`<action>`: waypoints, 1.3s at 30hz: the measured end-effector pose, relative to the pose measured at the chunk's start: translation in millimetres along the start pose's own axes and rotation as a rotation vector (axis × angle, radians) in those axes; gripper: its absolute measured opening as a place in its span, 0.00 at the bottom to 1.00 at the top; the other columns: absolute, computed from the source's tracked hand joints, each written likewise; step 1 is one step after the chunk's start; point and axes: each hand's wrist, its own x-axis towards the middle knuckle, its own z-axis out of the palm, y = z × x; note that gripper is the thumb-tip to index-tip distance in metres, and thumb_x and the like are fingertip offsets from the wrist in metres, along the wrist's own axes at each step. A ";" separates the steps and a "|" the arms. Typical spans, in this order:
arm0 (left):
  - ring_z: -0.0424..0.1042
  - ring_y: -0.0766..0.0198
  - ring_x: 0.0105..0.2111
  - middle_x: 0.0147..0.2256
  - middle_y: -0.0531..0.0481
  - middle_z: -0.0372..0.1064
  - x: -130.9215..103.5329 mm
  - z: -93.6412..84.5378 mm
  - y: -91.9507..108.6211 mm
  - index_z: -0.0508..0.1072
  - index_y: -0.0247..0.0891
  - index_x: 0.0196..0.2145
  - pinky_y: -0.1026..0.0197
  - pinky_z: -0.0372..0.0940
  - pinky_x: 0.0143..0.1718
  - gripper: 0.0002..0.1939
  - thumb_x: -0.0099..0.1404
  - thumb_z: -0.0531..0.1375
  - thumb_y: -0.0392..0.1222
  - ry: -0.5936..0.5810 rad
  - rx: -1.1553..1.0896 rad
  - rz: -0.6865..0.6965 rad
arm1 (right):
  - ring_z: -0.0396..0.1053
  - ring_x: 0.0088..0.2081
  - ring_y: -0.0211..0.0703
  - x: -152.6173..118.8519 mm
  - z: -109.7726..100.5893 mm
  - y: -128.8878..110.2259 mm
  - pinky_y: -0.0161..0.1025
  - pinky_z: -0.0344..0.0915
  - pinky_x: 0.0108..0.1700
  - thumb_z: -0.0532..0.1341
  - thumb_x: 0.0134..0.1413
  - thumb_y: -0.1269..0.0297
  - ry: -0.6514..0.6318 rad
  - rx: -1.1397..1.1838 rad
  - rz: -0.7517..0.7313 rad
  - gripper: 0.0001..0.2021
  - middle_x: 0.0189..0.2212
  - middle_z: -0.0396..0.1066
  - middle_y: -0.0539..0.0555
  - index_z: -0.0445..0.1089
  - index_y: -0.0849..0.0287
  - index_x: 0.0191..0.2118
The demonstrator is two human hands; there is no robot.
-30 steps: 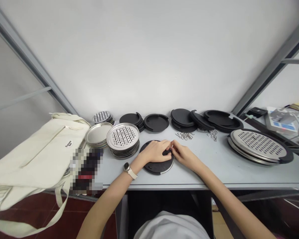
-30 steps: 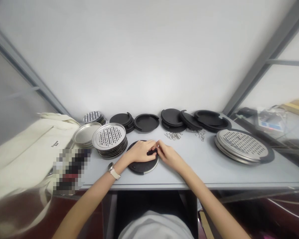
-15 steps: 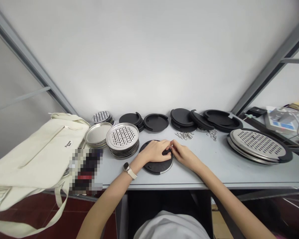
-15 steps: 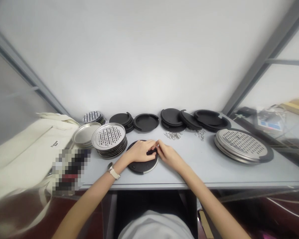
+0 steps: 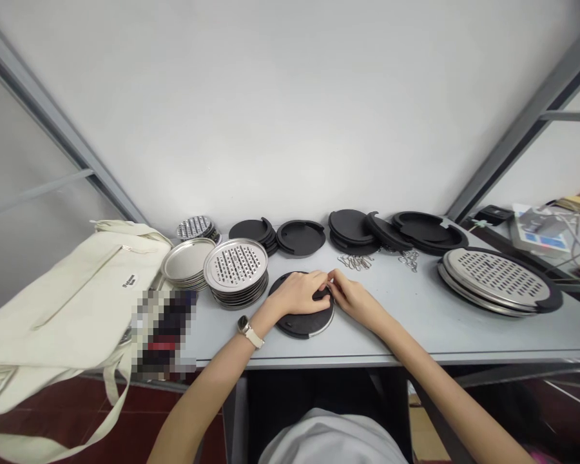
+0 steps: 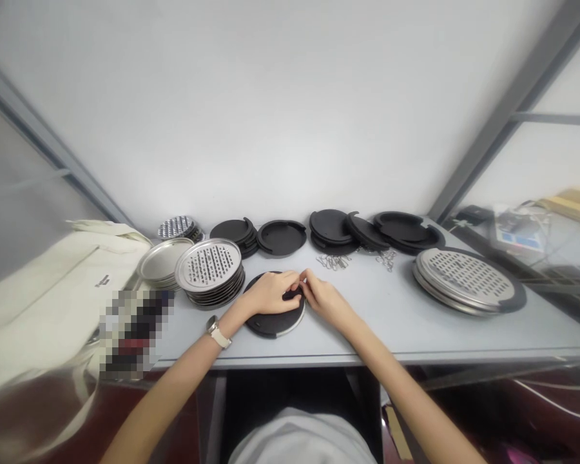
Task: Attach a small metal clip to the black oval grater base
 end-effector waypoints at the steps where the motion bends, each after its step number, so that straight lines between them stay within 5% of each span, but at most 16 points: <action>1: 0.64 0.65 0.26 0.30 0.55 0.65 0.0 0.1 -0.1 0.60 0.40 0.32 0.61 0.55 0.28 0.07 0.61 0.54 0.45 -0.002 0.000 0.000 | 0.69 0.27 0.43 0.2 0.3 -0.2 0.36 0.61 0.32 0.45 0.64 0.62 0.002 -0.001 0.003 0.05 0.27 0.67 0.49 0.55 0.54 0.39; 39: 0.64 0.66 0.25 0.28 0.55 0.64 0.2 -1.2 -1.7 0.62 0.39 0.32 0.60 0.51 0.25 0.07 0.62 0.55 0.46 -0.015 0.058 -0.060 | 0.64 0.23 0.42 -3.5 -0.6 -0.9 0.35 0.58 0.28 0.43 0.64 0.64 -0.039 -0.039 -0.060 0.05 0.24 0.64 0.48 0.51 0.54 0.35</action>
